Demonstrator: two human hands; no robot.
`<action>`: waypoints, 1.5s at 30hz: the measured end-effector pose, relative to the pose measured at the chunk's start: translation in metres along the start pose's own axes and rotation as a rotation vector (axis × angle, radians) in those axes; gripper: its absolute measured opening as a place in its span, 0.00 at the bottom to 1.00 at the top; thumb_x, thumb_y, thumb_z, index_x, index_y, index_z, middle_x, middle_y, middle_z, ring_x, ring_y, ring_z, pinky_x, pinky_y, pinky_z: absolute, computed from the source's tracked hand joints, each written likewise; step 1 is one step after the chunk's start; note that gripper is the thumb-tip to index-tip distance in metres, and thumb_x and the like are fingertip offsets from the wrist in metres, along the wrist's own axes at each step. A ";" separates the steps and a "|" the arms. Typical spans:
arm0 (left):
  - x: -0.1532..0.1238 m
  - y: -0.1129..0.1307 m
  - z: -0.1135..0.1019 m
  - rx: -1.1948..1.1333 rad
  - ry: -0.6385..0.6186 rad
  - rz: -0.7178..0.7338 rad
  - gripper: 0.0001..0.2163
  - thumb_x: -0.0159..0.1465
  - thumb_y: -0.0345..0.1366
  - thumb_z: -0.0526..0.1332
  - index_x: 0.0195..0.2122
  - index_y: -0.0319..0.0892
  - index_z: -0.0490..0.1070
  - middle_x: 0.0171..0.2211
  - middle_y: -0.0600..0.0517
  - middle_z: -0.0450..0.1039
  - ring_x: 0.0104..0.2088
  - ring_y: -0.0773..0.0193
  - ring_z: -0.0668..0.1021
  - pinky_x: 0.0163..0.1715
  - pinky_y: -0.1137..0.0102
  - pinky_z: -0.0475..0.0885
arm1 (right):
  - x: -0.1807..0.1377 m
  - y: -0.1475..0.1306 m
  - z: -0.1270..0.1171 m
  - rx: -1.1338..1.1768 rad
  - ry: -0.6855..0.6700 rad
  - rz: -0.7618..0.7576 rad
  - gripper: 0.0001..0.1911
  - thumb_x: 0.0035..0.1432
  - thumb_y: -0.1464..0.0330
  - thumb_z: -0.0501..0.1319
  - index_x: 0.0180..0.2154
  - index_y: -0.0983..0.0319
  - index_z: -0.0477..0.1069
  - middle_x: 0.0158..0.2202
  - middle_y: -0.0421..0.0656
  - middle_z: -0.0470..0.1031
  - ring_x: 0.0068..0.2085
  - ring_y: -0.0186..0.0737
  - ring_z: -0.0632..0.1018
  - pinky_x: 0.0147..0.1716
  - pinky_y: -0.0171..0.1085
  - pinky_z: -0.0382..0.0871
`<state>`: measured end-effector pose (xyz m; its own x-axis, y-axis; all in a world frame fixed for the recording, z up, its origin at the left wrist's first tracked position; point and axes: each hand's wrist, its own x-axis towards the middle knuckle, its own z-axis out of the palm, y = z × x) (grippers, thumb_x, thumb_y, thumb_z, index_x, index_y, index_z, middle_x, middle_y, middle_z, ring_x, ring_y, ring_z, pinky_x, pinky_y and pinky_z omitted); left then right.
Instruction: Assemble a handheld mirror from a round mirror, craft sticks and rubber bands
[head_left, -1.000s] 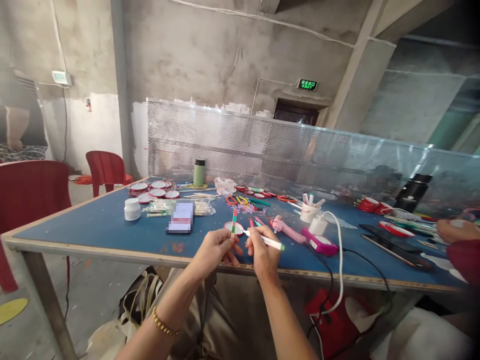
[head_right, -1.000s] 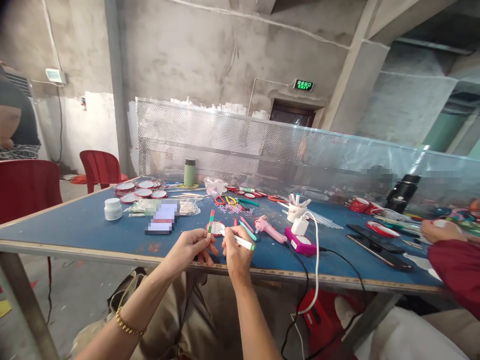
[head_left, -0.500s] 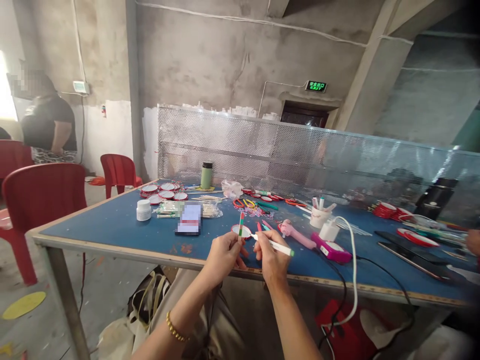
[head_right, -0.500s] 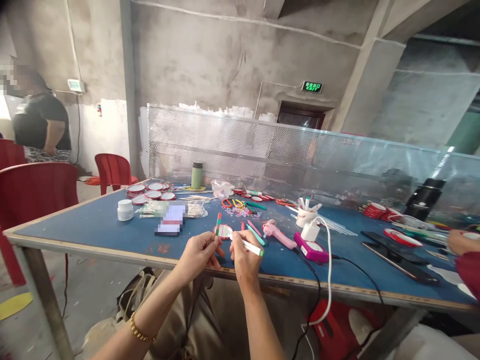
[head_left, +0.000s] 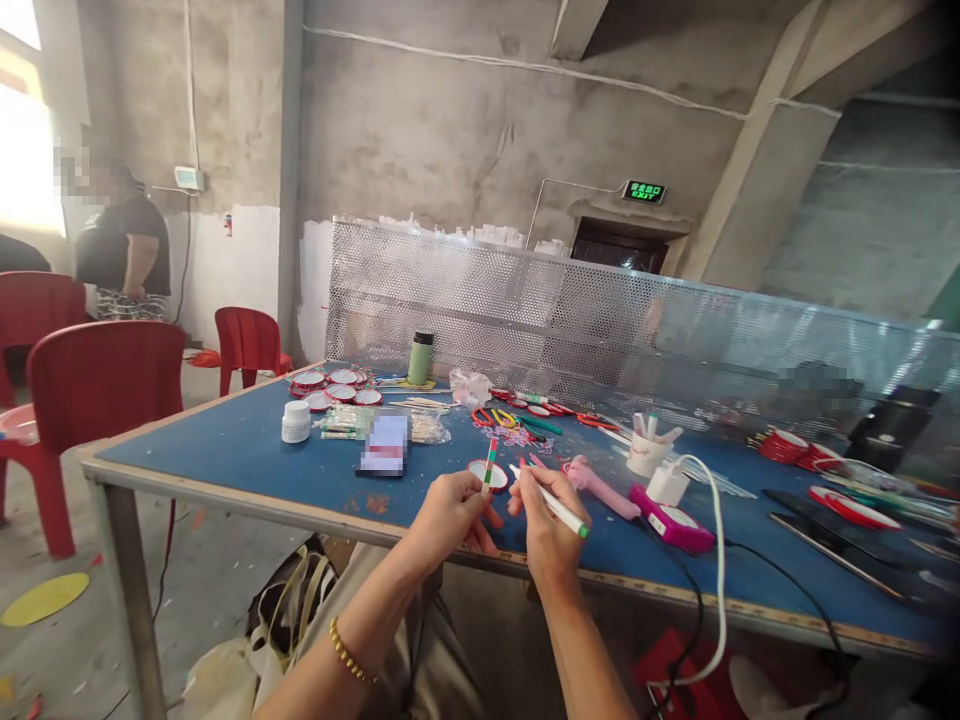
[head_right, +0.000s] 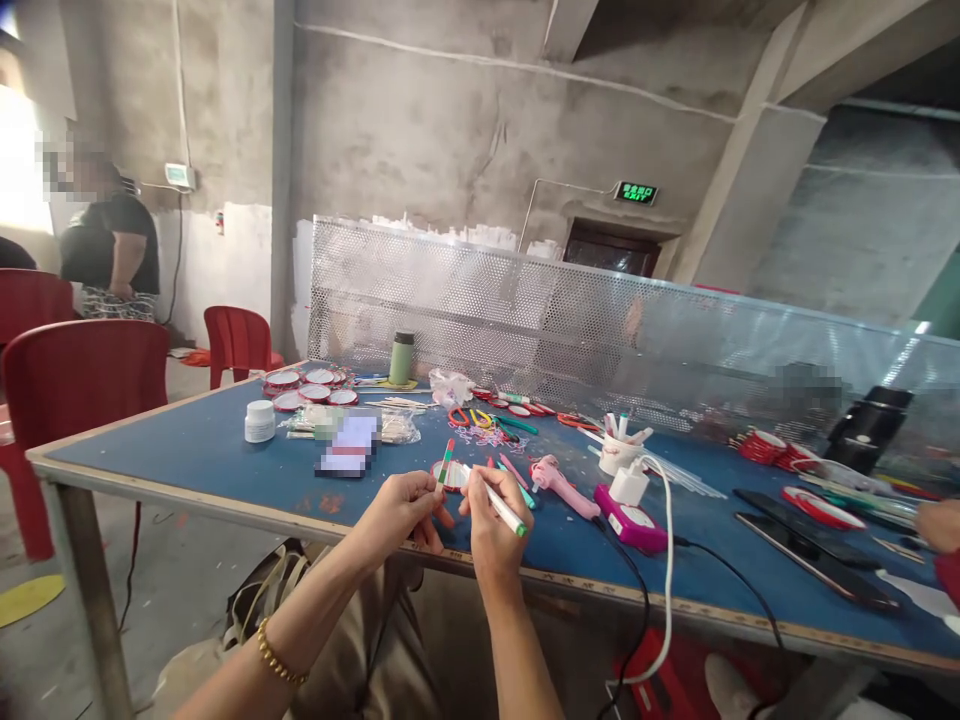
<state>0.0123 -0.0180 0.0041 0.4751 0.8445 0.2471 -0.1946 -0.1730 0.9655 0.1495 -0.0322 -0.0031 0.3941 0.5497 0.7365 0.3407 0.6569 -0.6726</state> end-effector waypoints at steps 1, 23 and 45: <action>0.000 0.000 -0.001 -0.003 -0.008 0.000 0.16 0.60 0.49 0.59 0.30 0.39 0.65 0.28 0.47 0.79 0.16 0.67 0.78 0.15 0.78 0.64 | 0.000 0.000 0.000 -0.014 -0.017 -0.022 0.12 0.61 0.60 0.62 0.34 0.63 0.73 0.24 0.39 0.73 0.21 0.32 0.72 0.22 0.32 0.69; 0.002 -0.004 0.000 0.074 0.056 0.046 0.15 0.62 0.48 0.58 0.30 0.39 0.65 0.27 0.48 0.78 0.16 0.66 0.78 0.14 0.78 0.64 | 0.003 -0.006 -0.007 -0.241 -0.206 -0.282 0.08 0.63 0.65 0.59 0.35 0.61 0.73 0.29 0.42 0.78 0.26 0.36 0.77 0.28 0.35 0.71; 0.002 -0.011 -0.001 0.346 0.073 0.163 0.14 0.66 0.45 0.52 0.27 0.41 0.64 0.25 0.53 0.75 0.18 0.65 0.79 0.15 0.77 0.61 | 0.003 -0.010 -0.004 -0.363 -0.258 -0.350 0.09 0.64 0.67 0.58 0.32 0.61 0.72 0.26 0.41 0.78 0.27 0.36 0.78 0.29 0.33 0.69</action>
<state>0.0145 -0.0139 -0.0059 0.3974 0.8235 0.4048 0.0442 -0.4578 0.8879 0.1508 -0.0387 0.0057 -0.0008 0.4690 0.8832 0.7036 0.6279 -0.3327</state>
